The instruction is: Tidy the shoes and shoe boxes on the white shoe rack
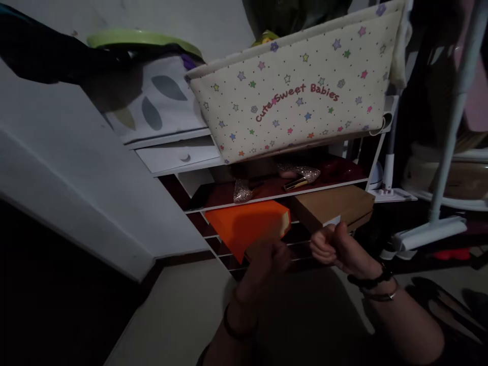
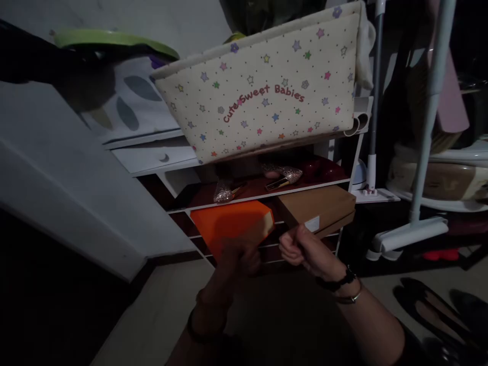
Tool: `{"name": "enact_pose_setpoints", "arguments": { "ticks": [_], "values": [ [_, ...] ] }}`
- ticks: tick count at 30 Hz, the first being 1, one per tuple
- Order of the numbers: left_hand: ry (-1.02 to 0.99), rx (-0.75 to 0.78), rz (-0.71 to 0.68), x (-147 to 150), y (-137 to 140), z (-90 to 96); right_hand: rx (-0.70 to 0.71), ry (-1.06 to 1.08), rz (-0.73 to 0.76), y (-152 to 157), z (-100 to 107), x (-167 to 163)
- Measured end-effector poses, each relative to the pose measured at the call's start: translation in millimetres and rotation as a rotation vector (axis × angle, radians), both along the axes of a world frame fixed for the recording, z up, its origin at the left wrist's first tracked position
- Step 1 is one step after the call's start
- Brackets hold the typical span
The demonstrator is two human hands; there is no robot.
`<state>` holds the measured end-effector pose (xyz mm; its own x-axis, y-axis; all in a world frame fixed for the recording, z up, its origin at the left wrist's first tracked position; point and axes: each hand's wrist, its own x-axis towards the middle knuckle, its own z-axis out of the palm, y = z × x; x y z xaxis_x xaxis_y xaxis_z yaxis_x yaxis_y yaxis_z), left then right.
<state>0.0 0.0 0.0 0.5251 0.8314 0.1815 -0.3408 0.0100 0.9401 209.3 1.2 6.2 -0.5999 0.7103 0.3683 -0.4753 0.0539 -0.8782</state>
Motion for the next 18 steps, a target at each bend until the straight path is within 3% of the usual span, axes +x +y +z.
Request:
{"name": "enact_pose_setpoints", "arguments": {
  "ticks": [3,8,18],
  "values": [
    [-0.013,-0.076,-0.101,3.8,8.1,-13.0,-0.079,-0.013,0.133,6.3,-16.7,0.2],
    [-0.008,-0.149,-0.061,2.6,9.8,-10.5,-0.156,-0.061,0.179,14.9,-32.1,5.6],
    [-0.044,-0.153,-0.11,4.9,2.8,9.5,-0.134,-0.044,0.169,10.3,-16.2,16.8]
  ]
}}
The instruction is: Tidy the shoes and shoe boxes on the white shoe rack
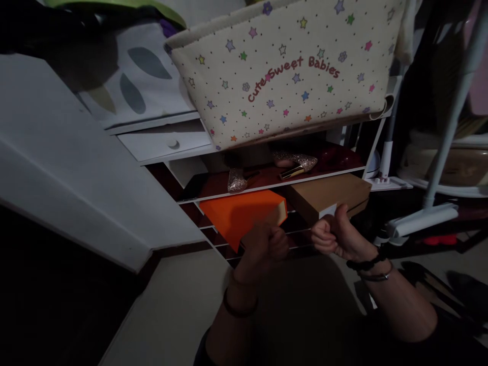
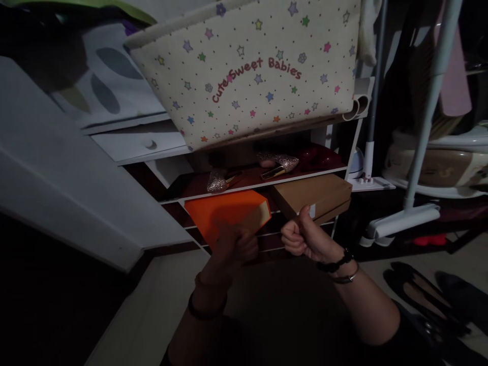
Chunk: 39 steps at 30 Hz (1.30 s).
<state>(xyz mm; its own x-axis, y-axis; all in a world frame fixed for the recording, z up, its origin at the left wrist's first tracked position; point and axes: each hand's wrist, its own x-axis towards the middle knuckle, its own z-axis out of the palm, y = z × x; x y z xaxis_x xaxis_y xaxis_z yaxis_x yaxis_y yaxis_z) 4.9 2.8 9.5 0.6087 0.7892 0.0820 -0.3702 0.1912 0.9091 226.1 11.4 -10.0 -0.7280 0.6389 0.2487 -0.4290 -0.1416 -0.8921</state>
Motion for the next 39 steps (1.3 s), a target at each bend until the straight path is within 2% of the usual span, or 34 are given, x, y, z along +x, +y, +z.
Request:
{"name": "enact_pose_setpoints", "arguments": {
  "ticks": [6,16,32,33,35,39],
  "values": [
    [0.02,0.029,-0.009,-1.0,-9.8,5.4,0.011,-0.02,-0.013,-8.3,10.2,2.9],
    [0.05,0.032,0.032,0.4,-40.3,30.6,0.057,0.006,0.012,-29.0,31.0,1.4],
    [0.011,0.06,0.001,0.1,-48.0,37.7,0.088,-0.008,-0.021,-41.8,41.1,5.9],
    [0.005,0.055,0.016,-0.6,-47.3,37.2,0.102,-0.019,-0.05,-42.6,40.8,6.7],
    [-0.02,0.048,0.067,-1.6,-43.3,33.9,0.148,-0.058,-0.205,-43.9,40.3,10.3],
    [-0.051,0.036,0.233,2.3,-25.6,10.5,0.417,-0.237,-0.765,-41.1,38.9,28.8]
  ]
}}
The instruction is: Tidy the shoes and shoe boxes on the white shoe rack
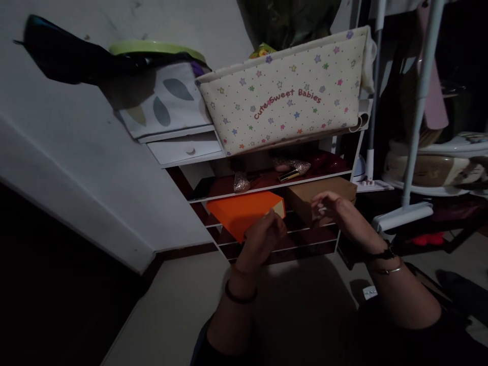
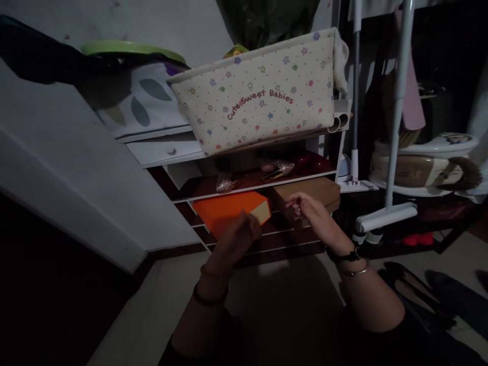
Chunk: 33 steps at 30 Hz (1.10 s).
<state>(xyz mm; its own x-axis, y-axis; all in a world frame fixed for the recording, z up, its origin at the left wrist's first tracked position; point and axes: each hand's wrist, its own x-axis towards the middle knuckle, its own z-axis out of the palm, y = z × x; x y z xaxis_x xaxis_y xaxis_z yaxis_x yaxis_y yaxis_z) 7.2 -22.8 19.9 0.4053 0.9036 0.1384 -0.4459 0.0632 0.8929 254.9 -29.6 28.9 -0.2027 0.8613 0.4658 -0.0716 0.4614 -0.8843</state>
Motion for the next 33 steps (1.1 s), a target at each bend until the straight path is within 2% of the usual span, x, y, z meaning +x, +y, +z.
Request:
{"name": "enact_pose_setpoints", "arguments": {
  "ticks": [2,5,7,9,13,17,20,24,33],
  "values": [
    [0.035,-0.063,0.064,6.7,10.2,-21.9,0.158,-0.125,-0.293,6.8,-3.3,15.3],
    [0.045,-0.293,0.095,24.0,22.0,-60.1,0.325,-0.309,-0.676,24.5,-16.1,42.7],
    [0.078,-0.427,0.121,39.8,27.1,-82.0,0.388,-0.416,-0.837,39.2,-30.9,60.2],
    [0.13,-0.548,0.124,57.1,31.2,-97.2,0.416,-0.513,-0.902,53.2,-49.1,73.7],
    [0.104,-0.677,0.132,88.0,39.0,-107.5,0.409,-0.768,-0.828,69.8,-83.0,81.6],
    [-0.051,-0.681,0.136,105.2,46.6,-105.2,0.36,-1.033,-0.74,69.6,-98.7,70.6],
    [-0.133,-0.684,0.14,107.7,50.9,-104.5,0.352,-1.098,-0.717,64.9,-100.2,63.1],
    [-0.148,-0.689,0.148,99.5,53.1,-108.5,0.378,-1.125,-0.694,56.1,-97.3,57.2],
    [-0.062,-0.692,0.206,70.8,37.2,-111.8,0.577,-1.3,-0.622,26.4,-99.8,25.3]
  ]
}}
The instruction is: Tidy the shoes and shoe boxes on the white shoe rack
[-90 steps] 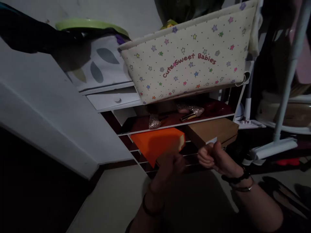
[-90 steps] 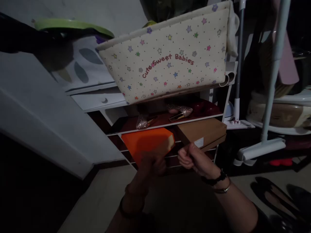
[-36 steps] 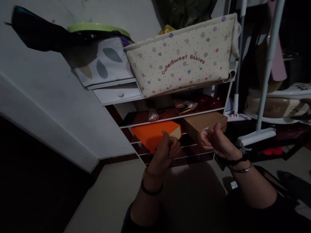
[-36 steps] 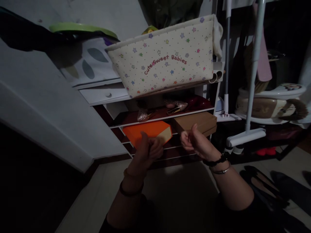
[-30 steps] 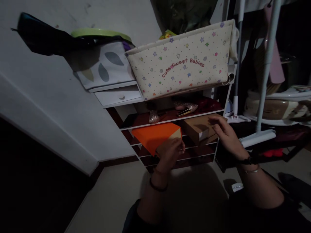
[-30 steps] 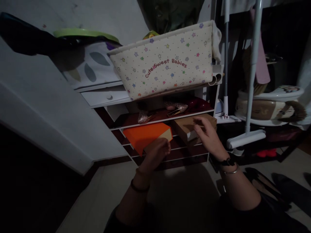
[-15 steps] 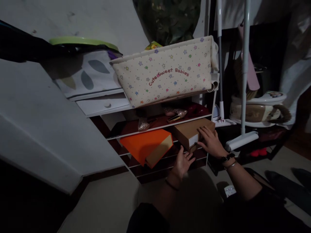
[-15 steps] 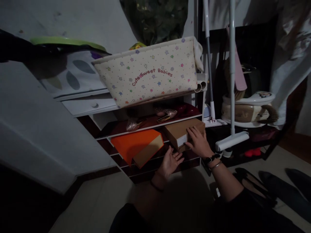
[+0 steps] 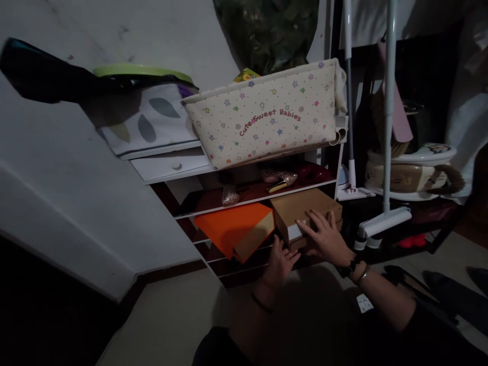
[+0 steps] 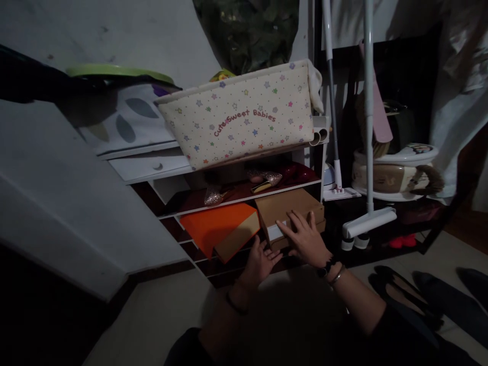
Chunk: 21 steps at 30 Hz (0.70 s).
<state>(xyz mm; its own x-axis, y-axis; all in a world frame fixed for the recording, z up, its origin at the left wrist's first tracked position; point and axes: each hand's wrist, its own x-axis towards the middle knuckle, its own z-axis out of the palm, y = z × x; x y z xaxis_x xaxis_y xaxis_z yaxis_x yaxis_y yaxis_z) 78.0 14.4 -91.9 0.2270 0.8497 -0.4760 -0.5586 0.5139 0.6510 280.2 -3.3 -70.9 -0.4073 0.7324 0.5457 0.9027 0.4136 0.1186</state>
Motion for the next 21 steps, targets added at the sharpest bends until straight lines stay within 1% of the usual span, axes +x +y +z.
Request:
{"name": "enact_pose_setpoints", "arguments": {
  "ticks": [3,7,11,13,15,19,21],
  "values": [
    [0.0,0.017,-0.036,-4.4,-6.6,1.7,0.034,-0.038,0.026,0.9,-9.5,-6.9],
    [0.007,0.02,-0.061,-7.2,-12.2,5.1,0.09,-0.022,0.036,7.6,-22.8,-12.3],
    [-0.009,0.046,-0.096,-11.4,-14.2,3.0,0.15,-0.008,0.045,2.1,-24.1,-15.9],
    [-0.022,0.049,-0.124,-15.8,-13.0,-1.1,0.164,-0.026,0.06,-9.7,-21.7,-14.9],
    [-0.022,0.051,-0.118,-21.6,-10.4,-5.8,0.173,-0.035,0.069,-28.0,-21.1,-9.9],
    [0.031,-0.014,-0.051,-32.3,-4.5,-13.0,0.151,0.027,0.106,-78.5,-28.7,13.0],
    [0.049,-0.029,-0.044,-34.2,-3.1,-15.8,0.143,0.091,0.113,-105.8,-34.2,27.6]
  ]
}}
